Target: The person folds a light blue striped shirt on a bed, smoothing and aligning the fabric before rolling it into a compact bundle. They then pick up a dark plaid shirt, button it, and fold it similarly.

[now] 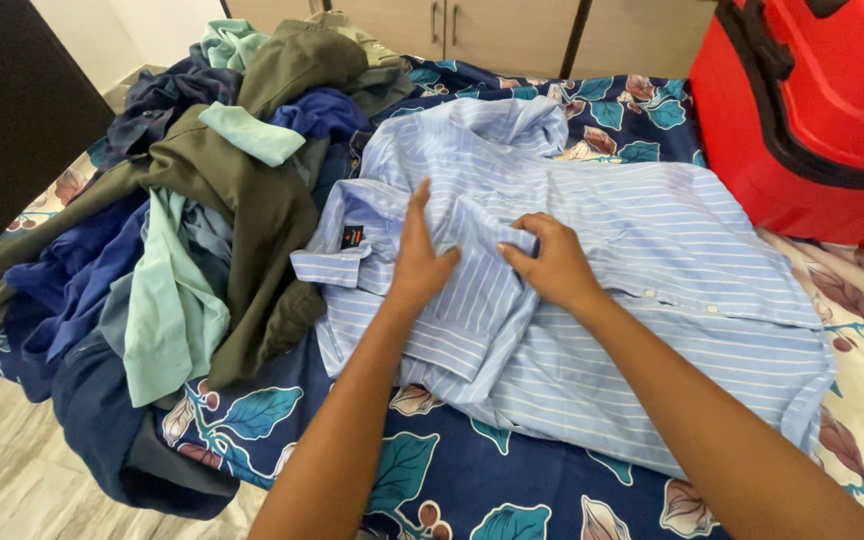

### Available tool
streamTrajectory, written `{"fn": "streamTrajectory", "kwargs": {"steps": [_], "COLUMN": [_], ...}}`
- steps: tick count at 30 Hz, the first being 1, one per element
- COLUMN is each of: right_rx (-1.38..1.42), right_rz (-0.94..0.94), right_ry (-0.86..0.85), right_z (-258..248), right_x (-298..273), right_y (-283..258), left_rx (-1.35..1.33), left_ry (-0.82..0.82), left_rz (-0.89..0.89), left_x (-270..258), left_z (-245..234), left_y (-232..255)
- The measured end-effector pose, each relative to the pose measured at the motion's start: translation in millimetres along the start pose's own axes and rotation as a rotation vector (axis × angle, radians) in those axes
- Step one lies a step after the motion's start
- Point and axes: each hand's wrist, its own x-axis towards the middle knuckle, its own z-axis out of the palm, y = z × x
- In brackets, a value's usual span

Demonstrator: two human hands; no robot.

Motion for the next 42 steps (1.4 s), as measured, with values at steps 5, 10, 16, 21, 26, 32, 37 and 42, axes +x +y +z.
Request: {"fn": "streamTrajectory", "kwargs": {"steps": [5,10,16,21,26,32,37,42], "right_rx": [-0.032,-0.134,-0.096,-0.305,-0.443,-0.613,-0.648,-0.675], "right_rz": [-0.442,-0.684,-0.546,-0.518,-0.424,-0.194,-0.062,-0.129], "right_ry": [-0.122,-0.285,-0.46,-0.507,-0.365,-0.172,-0.14,-0.122], "right_z": [-16,-21,-24,-28,-57,-126,-149,-149], "right_x": [-61,-105,-133,-164,-209,-257,-276,-279], "right_y": [-60,-82,-74,-68,-39,23,56,62], "left_rx": [-0.421,0.286,0.74,0.648,0.635,0.666,0.719,0.721], "left_ry": [-0.192,-0.462,-0.641,-0.473,-0.504,-0.549,-0.542,-0.588], "left_rz": [-0.289,0.143,0.087,0.2,0.297,0.199,0.153,0.141], "left_x": [-4,-15,-34,-47,-89,-101,-103,-100], "left_z": [-38,-108,-140,-112,-85,-85,-82,-85], "left_y": [38,82,127,136,134,124,126,132]}}
